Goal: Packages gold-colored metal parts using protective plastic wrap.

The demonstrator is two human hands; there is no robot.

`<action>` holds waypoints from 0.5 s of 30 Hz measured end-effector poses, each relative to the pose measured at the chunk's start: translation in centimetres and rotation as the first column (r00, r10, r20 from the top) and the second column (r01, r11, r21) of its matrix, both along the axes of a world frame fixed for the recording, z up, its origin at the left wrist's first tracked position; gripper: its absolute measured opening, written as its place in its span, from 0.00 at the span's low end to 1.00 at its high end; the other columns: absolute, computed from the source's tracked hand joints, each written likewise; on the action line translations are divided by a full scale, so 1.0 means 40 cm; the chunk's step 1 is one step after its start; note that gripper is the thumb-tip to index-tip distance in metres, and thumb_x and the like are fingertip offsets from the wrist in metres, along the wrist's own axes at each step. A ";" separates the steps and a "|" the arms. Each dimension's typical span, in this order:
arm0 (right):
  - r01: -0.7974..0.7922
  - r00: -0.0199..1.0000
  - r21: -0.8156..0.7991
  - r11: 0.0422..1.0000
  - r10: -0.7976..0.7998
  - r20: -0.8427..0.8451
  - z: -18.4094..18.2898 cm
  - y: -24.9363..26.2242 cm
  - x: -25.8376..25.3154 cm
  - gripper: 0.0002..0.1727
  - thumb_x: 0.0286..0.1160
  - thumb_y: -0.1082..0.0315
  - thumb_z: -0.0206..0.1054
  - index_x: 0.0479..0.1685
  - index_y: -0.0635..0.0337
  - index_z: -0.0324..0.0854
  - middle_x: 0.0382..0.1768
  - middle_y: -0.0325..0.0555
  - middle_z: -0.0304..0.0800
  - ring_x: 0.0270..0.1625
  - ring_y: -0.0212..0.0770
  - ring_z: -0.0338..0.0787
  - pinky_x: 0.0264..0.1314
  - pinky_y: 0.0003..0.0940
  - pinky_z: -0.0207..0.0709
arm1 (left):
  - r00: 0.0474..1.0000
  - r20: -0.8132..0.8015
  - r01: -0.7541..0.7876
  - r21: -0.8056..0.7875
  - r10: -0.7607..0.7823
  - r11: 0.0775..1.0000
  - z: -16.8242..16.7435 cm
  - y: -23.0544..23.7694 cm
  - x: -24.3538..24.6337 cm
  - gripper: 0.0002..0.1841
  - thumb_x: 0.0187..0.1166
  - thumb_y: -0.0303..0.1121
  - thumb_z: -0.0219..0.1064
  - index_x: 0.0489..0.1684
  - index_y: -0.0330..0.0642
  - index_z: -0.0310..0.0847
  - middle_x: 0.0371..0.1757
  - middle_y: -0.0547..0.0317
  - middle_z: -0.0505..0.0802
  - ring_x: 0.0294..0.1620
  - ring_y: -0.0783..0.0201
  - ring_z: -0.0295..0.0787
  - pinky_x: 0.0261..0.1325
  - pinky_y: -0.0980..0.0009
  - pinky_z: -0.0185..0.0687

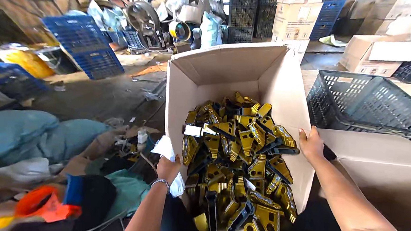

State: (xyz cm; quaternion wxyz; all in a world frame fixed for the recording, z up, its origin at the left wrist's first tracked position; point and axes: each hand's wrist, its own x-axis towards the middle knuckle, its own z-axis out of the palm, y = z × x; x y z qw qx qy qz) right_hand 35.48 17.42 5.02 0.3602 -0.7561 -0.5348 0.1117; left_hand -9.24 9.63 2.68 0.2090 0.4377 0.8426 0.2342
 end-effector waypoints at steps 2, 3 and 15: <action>0.002 1.000 0.000 1.000 -0.002 -0.006 0.001 0.005 0.000 0.32 0.92 0.59 0.54 0.84 0.77 0.60 0.77 0.75 0.73 0.80 0.67 0.75 0.83 0.57 0.64 | 1.000 0.007 0.001 -0.006 -0.001 1.000 0.009 -0.002 -0.003 0.32 0.88 0.43 0.62 0.78 0.22 0.65 0.74 0.26 0.80 0.80 0.38 0.75 0.82 0.46 0.65; -0.002 1.000 0.008 1.000 0.002 -0.014 -0.001 0.005 0.003 0.32 0.92 0.59 0.54 0.84 0.77 0.59 0.78 0.75 0.72 0.81 0.66 0.74 0.84 0.55 0.63 | 1.000 0.021 0.003 -0.004 -0.003 1.000 0.011 -0.003 -0.004 0.32 0.88 0.43 0.62 0.79 0.22 0.65 0.75 0.26 0.79 0.80 0.38 0.74 0.82 0.47 0.65; -0.006 1.000 0.014 1.000 0.006 0.009 -0.009 0.000 0.006 0.35 0.92 0.58 0.54 0.87 0.77 0.55 0.77 0.76 0.72 0.83 0.66 0.72 0.86 0.55 0.59 | 0.995 0.097 0.027 0.035 -0.030 0.999 -0.011 0.010 -0.032 0.27 0.85 0.40 0.64 0.69 0.22 0.74 0.65 0.24 0.85 0.71 0.33 0.81 0.74 0.38 0.71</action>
